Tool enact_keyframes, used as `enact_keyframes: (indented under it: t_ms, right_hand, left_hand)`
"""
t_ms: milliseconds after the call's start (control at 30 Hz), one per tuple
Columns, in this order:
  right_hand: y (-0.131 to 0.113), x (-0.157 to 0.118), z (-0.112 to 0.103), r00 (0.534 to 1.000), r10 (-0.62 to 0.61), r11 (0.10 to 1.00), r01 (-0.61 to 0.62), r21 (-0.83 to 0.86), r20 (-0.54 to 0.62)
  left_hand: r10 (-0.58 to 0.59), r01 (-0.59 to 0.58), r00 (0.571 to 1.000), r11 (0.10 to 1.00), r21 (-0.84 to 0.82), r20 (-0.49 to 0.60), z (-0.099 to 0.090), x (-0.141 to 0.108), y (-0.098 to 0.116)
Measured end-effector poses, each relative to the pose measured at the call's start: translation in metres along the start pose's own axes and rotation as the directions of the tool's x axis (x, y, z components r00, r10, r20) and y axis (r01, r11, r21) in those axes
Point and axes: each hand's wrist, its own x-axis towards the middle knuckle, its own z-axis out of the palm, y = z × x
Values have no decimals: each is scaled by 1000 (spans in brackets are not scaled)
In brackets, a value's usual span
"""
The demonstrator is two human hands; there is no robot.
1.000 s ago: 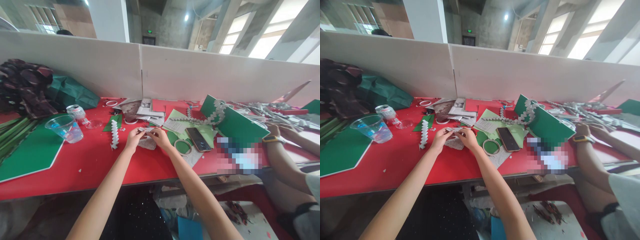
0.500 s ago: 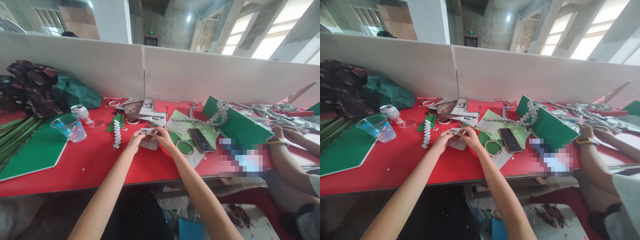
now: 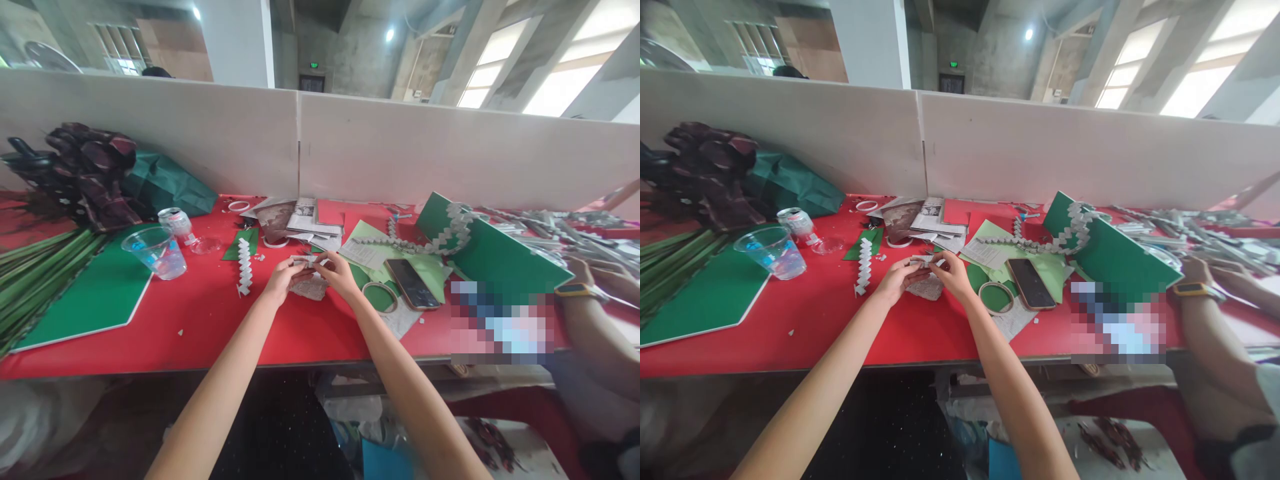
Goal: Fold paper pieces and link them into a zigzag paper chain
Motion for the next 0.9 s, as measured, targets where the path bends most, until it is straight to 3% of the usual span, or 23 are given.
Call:
enact_keyframes:
  t_ms: [267, 500, 700, 900]
  right_hand:
    - [4, 1, 0, 999, -30, 998, 28, -61, -30]
    - [7, 2, 2, 998, -56, 995, 53, -86, -36]
    - [9, 1, 3, 998, -58, 984, 60, -165, 12]
    - [10, 1, 3, 1000, -9, 968, 8, -251, -3]
  left_hand:
    - [70, -73, 997, 993, 91, 37, -3, 4, -8]
    - [188, -169, 979, 963, 212, -74, -2, 5, -8]
    - [223, -204, 970, 963, 179, -99, -5, 9, -10]
    - [290, -250, 952, 919, 306, -94, -7, 15, -17]
